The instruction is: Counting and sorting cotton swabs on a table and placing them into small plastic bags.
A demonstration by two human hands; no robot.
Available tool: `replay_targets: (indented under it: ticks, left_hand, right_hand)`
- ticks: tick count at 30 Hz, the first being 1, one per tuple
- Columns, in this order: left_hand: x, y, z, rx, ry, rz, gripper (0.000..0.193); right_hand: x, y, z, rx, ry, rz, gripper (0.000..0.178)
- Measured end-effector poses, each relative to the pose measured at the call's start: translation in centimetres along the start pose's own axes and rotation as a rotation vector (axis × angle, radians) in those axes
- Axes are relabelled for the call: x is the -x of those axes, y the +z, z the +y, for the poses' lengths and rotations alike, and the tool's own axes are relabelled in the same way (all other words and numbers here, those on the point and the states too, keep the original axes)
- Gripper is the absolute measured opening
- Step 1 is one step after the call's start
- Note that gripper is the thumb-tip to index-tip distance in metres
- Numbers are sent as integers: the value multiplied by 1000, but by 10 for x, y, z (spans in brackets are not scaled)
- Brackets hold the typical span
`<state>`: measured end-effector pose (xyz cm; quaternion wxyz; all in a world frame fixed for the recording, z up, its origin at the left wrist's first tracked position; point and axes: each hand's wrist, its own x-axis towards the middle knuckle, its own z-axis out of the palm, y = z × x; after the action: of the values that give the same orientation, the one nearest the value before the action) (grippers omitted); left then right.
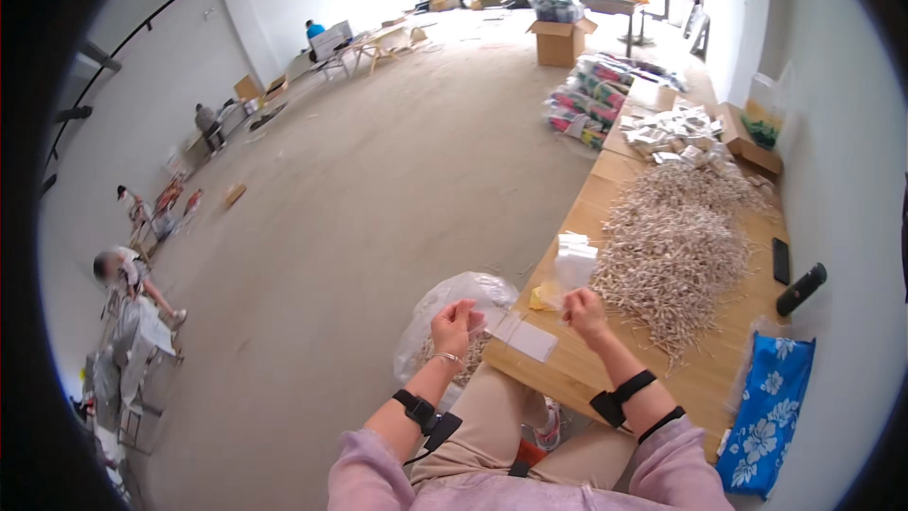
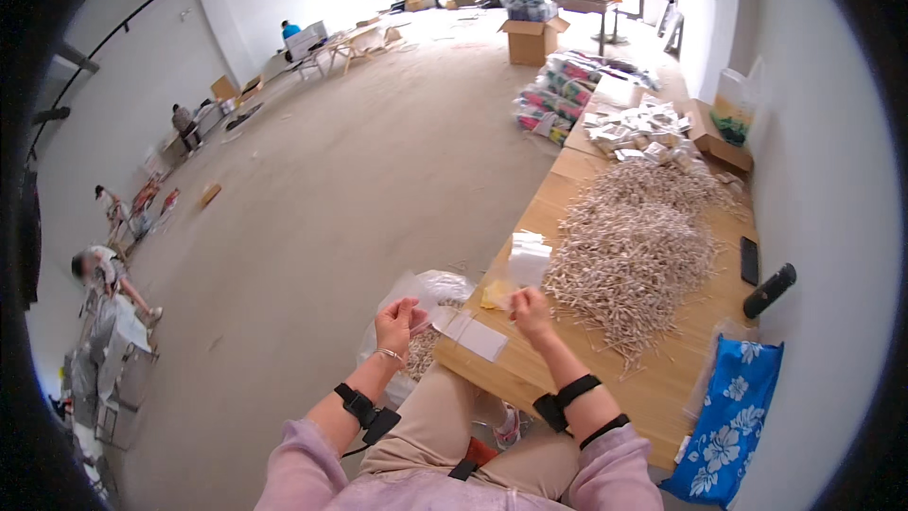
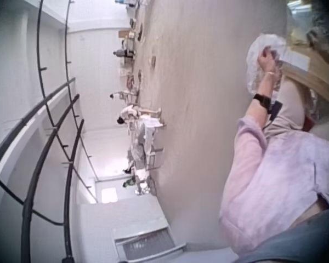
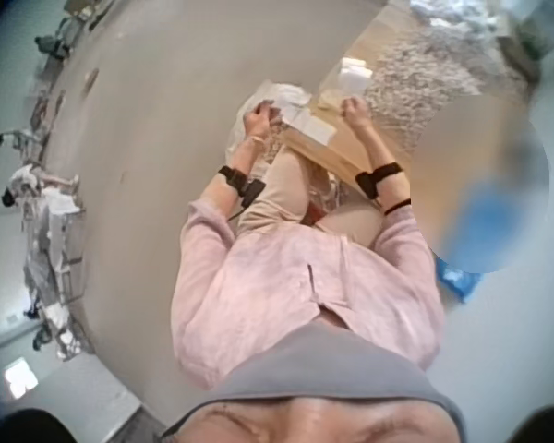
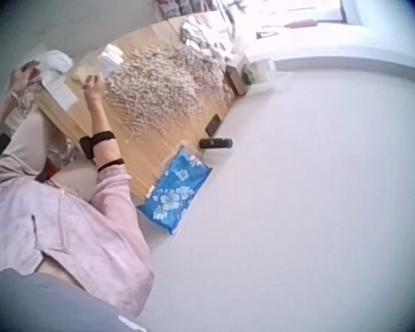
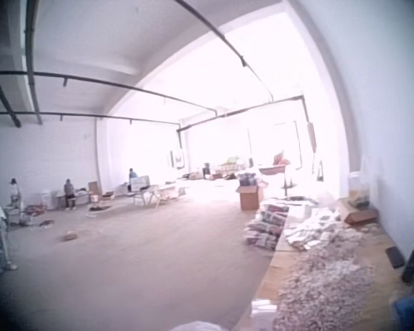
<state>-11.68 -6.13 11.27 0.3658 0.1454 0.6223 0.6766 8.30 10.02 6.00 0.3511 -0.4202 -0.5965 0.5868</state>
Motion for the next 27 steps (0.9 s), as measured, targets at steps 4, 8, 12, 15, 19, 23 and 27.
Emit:
replay_targets:
  ticks: [4,8,12,15,19,23,27]
  left_hand:
    - [-4,-8,-1,61,32,65,20]
    - [-30,9,-12,91,30,2,24]
    - [-51,-5,-16,152,18,130,28]
    - [-70,-24,-35,180,67,167,26]
    - [-82,-20,-64,-10,136,219,13]
    - [-74,-34,-39,126,88,172,21]
    - [-71,-66,-44,190,113,115,24]
  right_hand:
    - [-65,-20,18,88,119,156,15]
    - [-107,-68,81,607,-55,785,21]
    - [-67,12,65,434,37,523,34]
    - [-9,94,-19,-87,344,-257,28]
    - [11,151,-48,-219,328,-358,20]
    - [9,179,-47,-147,318,-256,13]
    - [13,203,-31,-159,348,-306,11]
